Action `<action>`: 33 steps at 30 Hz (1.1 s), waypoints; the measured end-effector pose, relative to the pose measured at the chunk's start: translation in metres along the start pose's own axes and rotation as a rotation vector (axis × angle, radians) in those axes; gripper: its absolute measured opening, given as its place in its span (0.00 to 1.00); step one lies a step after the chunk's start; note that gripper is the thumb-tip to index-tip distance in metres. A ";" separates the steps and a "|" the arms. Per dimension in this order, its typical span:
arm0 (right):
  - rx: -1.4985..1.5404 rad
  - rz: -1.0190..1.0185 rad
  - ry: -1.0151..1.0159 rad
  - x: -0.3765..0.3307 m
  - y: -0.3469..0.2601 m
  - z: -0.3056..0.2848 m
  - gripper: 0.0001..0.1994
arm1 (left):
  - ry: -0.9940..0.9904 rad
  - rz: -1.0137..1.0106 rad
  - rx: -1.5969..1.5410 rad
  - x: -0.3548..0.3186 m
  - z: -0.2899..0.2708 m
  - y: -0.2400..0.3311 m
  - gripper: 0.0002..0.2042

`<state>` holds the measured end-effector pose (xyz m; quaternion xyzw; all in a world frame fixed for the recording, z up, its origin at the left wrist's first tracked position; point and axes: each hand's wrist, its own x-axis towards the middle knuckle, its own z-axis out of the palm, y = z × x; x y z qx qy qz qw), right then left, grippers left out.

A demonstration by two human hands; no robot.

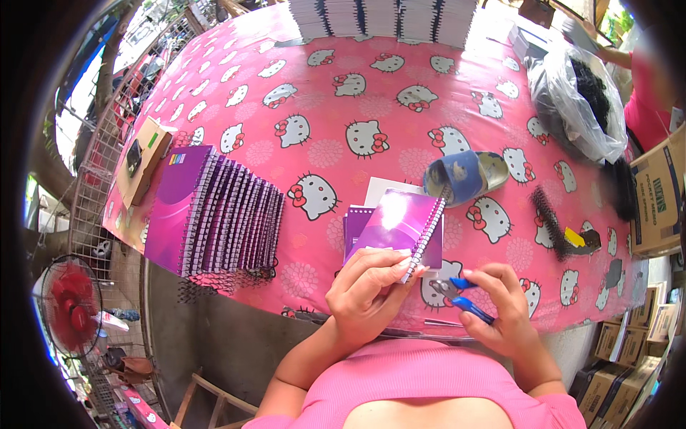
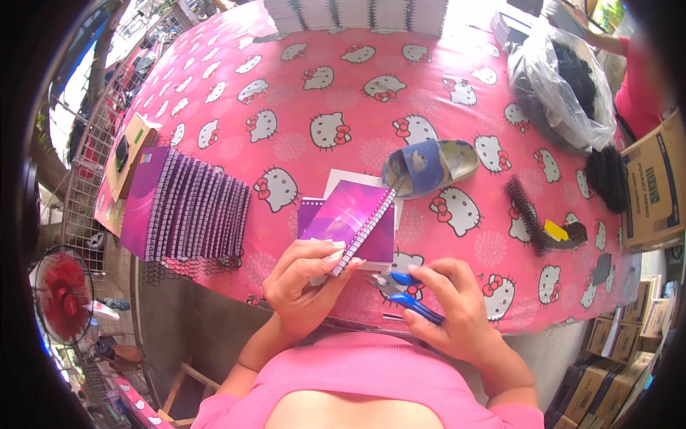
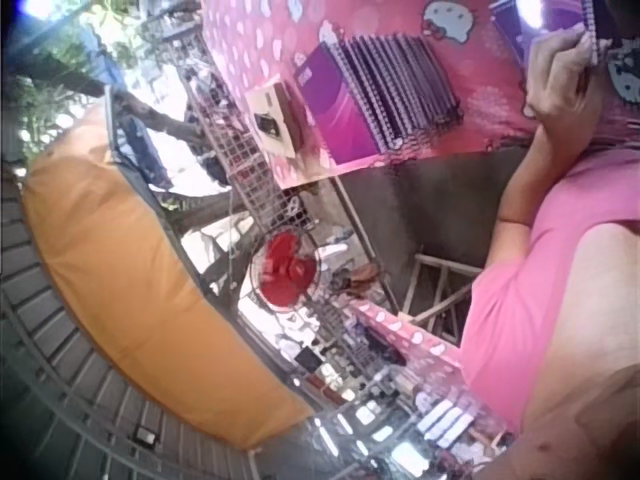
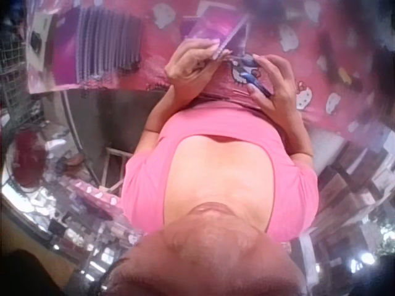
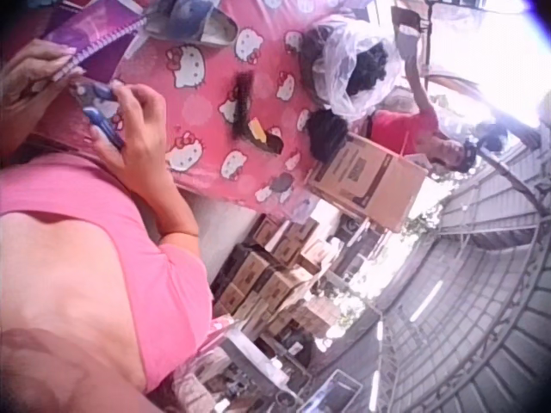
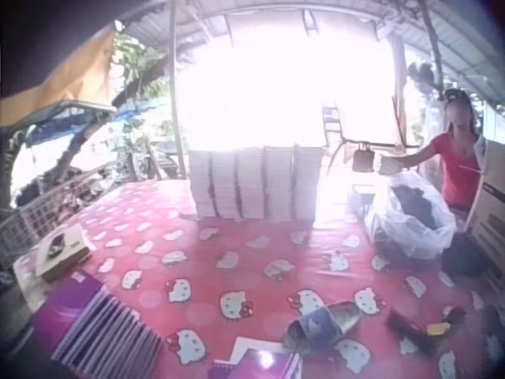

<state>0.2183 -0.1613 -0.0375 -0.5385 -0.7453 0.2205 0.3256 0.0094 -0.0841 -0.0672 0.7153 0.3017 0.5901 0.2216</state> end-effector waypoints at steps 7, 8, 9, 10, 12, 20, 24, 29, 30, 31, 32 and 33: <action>0.261 0.066 -0.084 0.022 -0.007 0.001 0.20 | -0.054 0.002 0.002 -0.001 -0.003 -0.001 0.16; 0.697 0.294 -0.219 0.019 0.004 0.003 0.19 | -0.051 0.036 0.006 -0.001 -0.004 -0.002 0.15; 1.129 0.526 -0.361 0.015 0.018 0.007 0.18 | -0.046 0.068 0.013 -0.001 -0.006 -0.003 0.15; 1.563 0.759 -0.514 0.017 0.024 0.011 0.17 | -0.081 0.094 0.020 0.003 -0.009 -0.004 0.14; 0.986 0.564 -0.369 0.010 0.009 0.011 0.18 | -0.145 0.138 0.041 0.015 -0.020 -0.002 0.14; -0.518 0.001 -0.072 -0.026 0.048 0.010 0.26 | 0.846 -0.089 0.080 0.084 -0.179 0.037 0.08; -0.117 0.147 0.158 0.004 0.047 0.016 0.25 | 0.828 -0.309 0.043 0.060 -0.226 -0.020 0.08; 0.367 0.543 0.094 0.066 0.040 0.036 0.27 | 0.946 -0.289 0.099 0.064 -0.217 -0.037 0.08; 0.432 0.593 0.044 0.070 0.045 0.046 0.27 | 0.935 -0.281 0.097 0.064 -0.218 -0.040 0.08; 0.507 0.472 0.102 0.069 0.048 0.064 0.27 | 0.925 -0.280 0.097 0.064 -0.220 -0.042 0.08; 0.545 0.546 0.115 0.067 0.048 0.065 0.26 | 0.915 -0.278 0.095 0.065 -0.219 -0.043 0.08; 0.625 0.523 0.156 0.066 0.051 0.063 0.25 | 0.874 -0.333 0.092 0.065 -0.219 -0.039 0.08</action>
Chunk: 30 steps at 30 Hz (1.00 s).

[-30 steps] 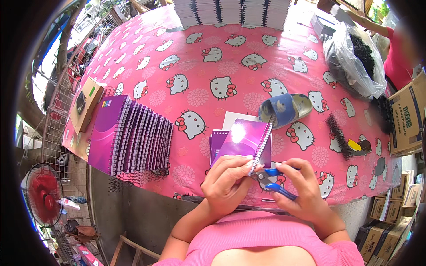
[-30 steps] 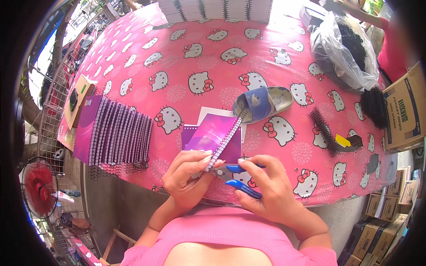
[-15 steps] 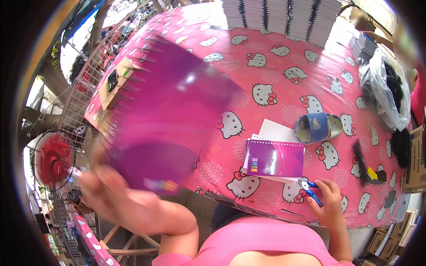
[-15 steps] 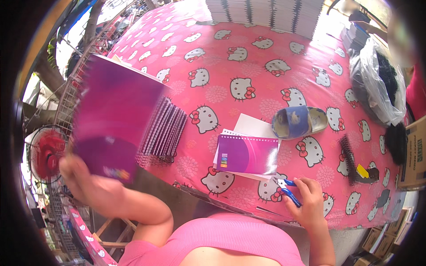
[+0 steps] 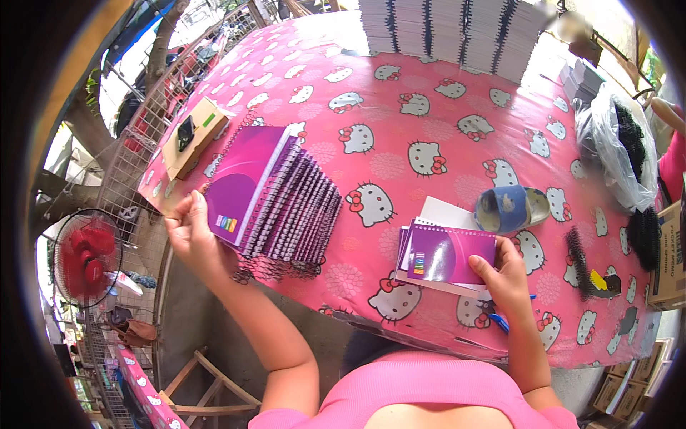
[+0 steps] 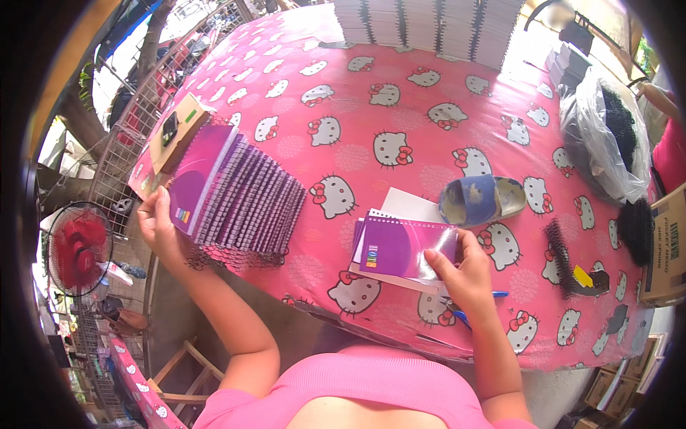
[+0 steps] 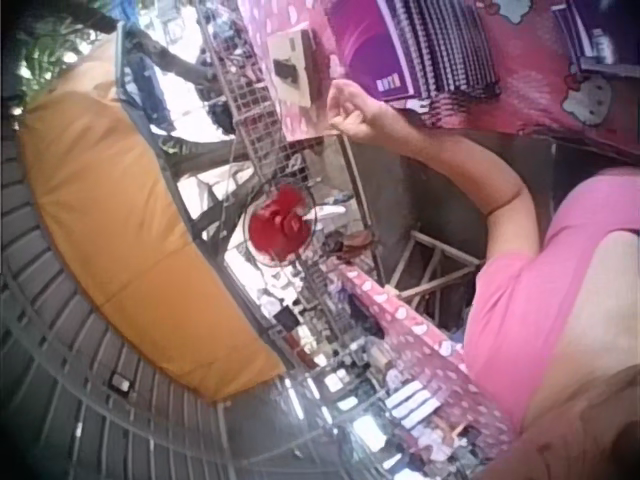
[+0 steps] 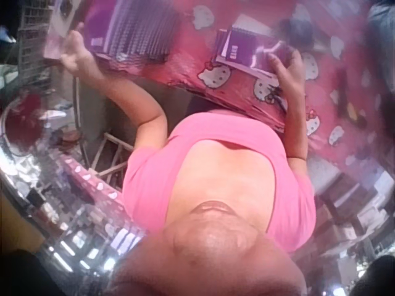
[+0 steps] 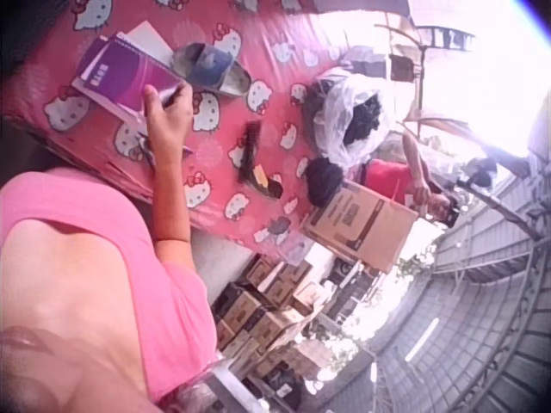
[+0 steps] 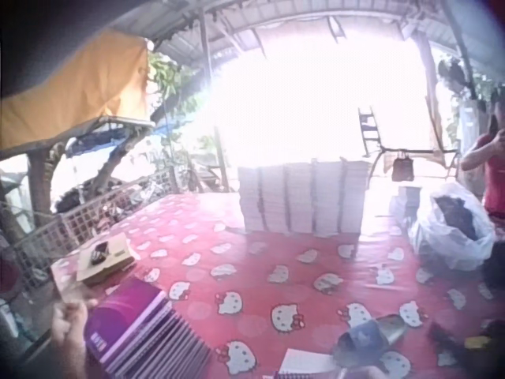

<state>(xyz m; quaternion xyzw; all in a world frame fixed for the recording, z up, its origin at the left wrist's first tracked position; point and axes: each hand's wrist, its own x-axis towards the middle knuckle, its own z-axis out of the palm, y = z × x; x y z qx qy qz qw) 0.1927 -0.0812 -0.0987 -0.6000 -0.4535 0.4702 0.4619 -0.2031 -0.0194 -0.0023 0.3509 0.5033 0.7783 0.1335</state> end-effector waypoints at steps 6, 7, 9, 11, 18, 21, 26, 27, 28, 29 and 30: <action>-0.192 -0.077 0.042 0.003 -0.001 -0.012 0.20 | 0.268 0.634 0.092 -0.052 -0.001 0.093 0.19; -0.157 -0.115 0.054 0.003 0.003 -0.011 0.20 | 0.253 0.679 0.003 -0.073 0.006 0.102 0.22; -0.056 -0.137 0.061 0.001 -0.002 -0.001 0.20 | 0.117 0.633 -0.137 -0.109 0.019 0.100 0.22; -0.047 -0.164 0.116 0.002 0.002 -0.006 0.20 | -0.439 0.251 -0.223 -0.137 0.043 0.071 0.25; 0.047 -0.448 -0.020 -0.021 -0.026 -0.001 0.15 | -0.881 0.065 0.104 -0.193 0.064 0.018 0.33; 0.130 -0.386 -0.046 -0.015 -0.008 0.016 0.16 | -1.078 0.151 0.282 -0.209 0.079 0.009 0.30; 0.074 -0.450 -0.055 -0.009 0.004 0.017 0.15 | -1.073 0.207 0.321 -0.205 0.081 0.000 0.32; 0.120 -0.365 -0.023 -0.008 0.006 0.017 0.15 | -1.088 0.179 0.332 -0.205 0.085 0.000 0.32; 0.115 -0.321 -0.032 -0.009 0.002 0.016 0.14 | -1.092 0.084 0.295 -0.201 0.091 0.000 0.33; 0.096 -0.334 -0.031 -0.010 0.000 0.015 0.14 | -1.064 0.229 0.377 -0.203 0.096 0.007 0.32; 0.075 -0.346 -0.031 -0.010 -0.002 0.014 0.14 | -1.028 0.373 0.455 -0.205 0.101 0.020 0.30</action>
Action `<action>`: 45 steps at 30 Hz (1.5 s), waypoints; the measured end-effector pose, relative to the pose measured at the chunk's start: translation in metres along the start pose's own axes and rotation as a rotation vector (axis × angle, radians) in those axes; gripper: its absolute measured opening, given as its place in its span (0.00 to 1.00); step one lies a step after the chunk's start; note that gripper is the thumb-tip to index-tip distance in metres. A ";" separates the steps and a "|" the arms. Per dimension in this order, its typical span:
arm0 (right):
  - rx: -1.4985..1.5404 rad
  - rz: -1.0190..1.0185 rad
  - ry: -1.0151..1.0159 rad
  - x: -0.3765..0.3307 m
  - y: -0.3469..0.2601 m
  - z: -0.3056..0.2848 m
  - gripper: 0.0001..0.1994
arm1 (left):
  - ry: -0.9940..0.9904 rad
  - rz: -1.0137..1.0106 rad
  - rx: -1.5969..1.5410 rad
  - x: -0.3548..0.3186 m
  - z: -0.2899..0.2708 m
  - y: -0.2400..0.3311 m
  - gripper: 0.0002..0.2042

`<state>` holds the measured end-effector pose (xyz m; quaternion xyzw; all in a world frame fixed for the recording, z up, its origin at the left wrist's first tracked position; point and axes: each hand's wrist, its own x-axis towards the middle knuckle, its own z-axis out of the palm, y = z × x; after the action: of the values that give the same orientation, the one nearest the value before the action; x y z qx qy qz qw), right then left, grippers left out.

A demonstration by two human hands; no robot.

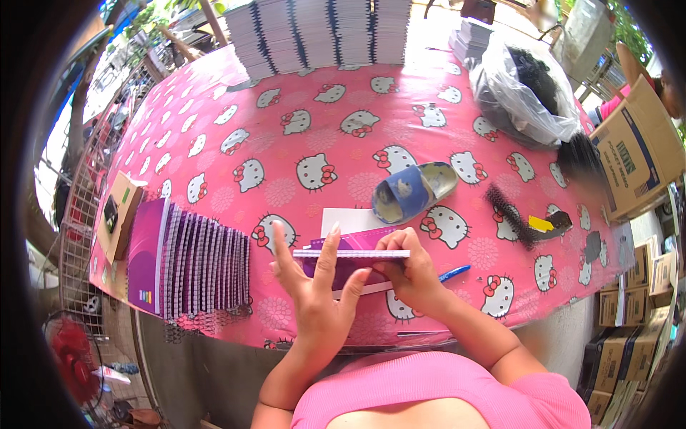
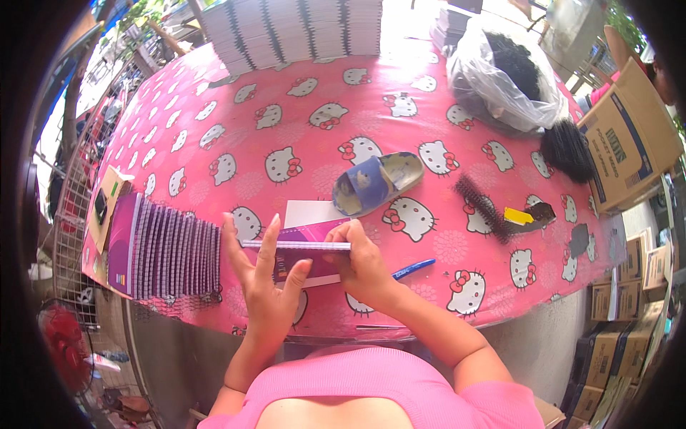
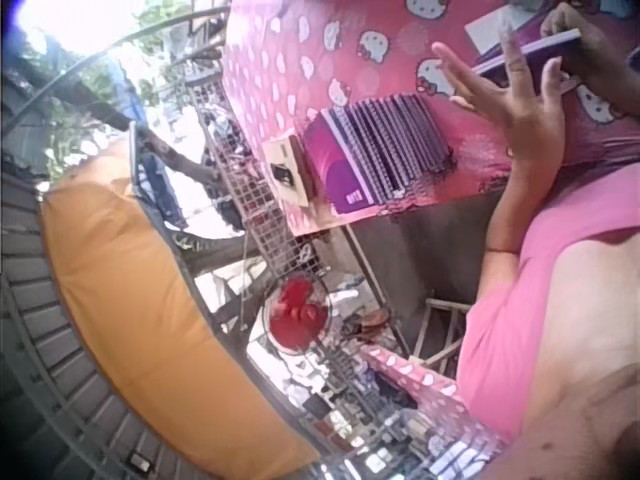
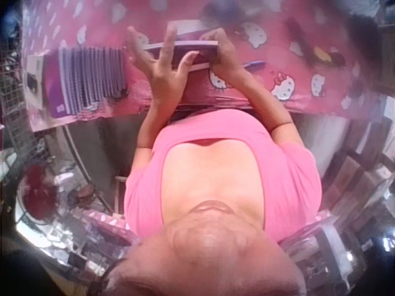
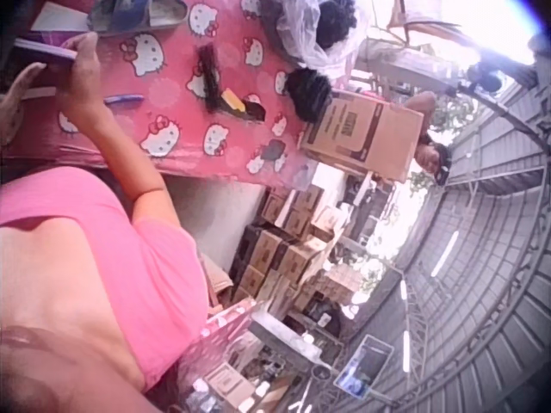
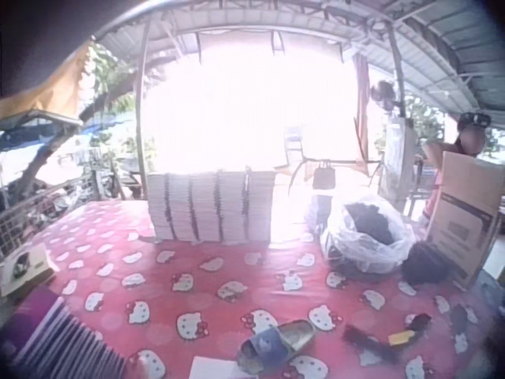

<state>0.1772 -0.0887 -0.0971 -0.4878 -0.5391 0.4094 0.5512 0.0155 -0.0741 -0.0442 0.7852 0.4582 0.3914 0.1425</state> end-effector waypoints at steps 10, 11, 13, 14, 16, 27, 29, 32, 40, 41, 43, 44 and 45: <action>-1.371 -0.036 0.527 -0.012 0.033 -0.204 0.11 | 0.013 0.147 -0.096 0.019 0.008 0.004 0.08; -1.327 -0.018 0.521 -0.016 0.036 -0.210 0.12 | 0.020 0.148 -0.099 0.019 0.008 0.003 0.08; -1.255 -0.011 0.524 -0.010 0.031 -0.211 0.13 | 0.035 0.137 -0.107 0.019 0.011 0.001 0.08; -1.221 -0.010 0.529 -0.006 0.018 -0.202 0.13 | 0.032 0.119 -0.106 0.016 0.011 -0.001 0.07; -1.206 -0.037 0.512 0.005 0.015 -0.197 0.12 | 0.030 0.096 -0.120 0.016 0.012 -0.001 0.07; -1.103 -0.143 0.388 -0.003 0.021 -0.125 0.11 | 0.025 0.134 -0.118 0.015 0.010 0.001 0.11; -1.136 -0.064 0.427 -0.005 0.015 -0.130 0.11 | 0.033 0.125 -0.116 0.015 0.011 0.002 0.11; -1.068 -0.122 0.431 -0.008 -0.020 -0.113 0.12 | 0.040 0.121 -0.093 0.016 0.011 0.003 0.10; -0.347 -0.206 0.018 -0.014 -0.053 -0.064 0.17 | 0.010 0.067 -0.120 0.010 0.012 0.001 0.08; -0.388 -0.227 0.030 -0.012 -0.053 -0.065 0.17 | 0.009 0.068 -0.126 0.010 0.012 0.002 0.08; -0.467 -0.270 0.054 -0.007 -0.056 -0.069 0.16 | 0.013 0.074 -0.132 0.010 0.013 0.000 0.09; -0.503 -0.265 0.077 -0.004 -0.059 -0.068 0.13 | 0.016 0.078 -0.133 0.011 0.013 0.000 0.09; -0.474 -0.269 0.029 -0.002 -0.062 -0.067 0.13 | 0.017 0.077 -0.127 0.011 0.013 0.000 0.09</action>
<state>0.2393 -0.1090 -0.0328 -0.5331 -0.6719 0.1875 0.4788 0.0281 -0.0631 -0.0473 0.7881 0.4032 0.4317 0.1730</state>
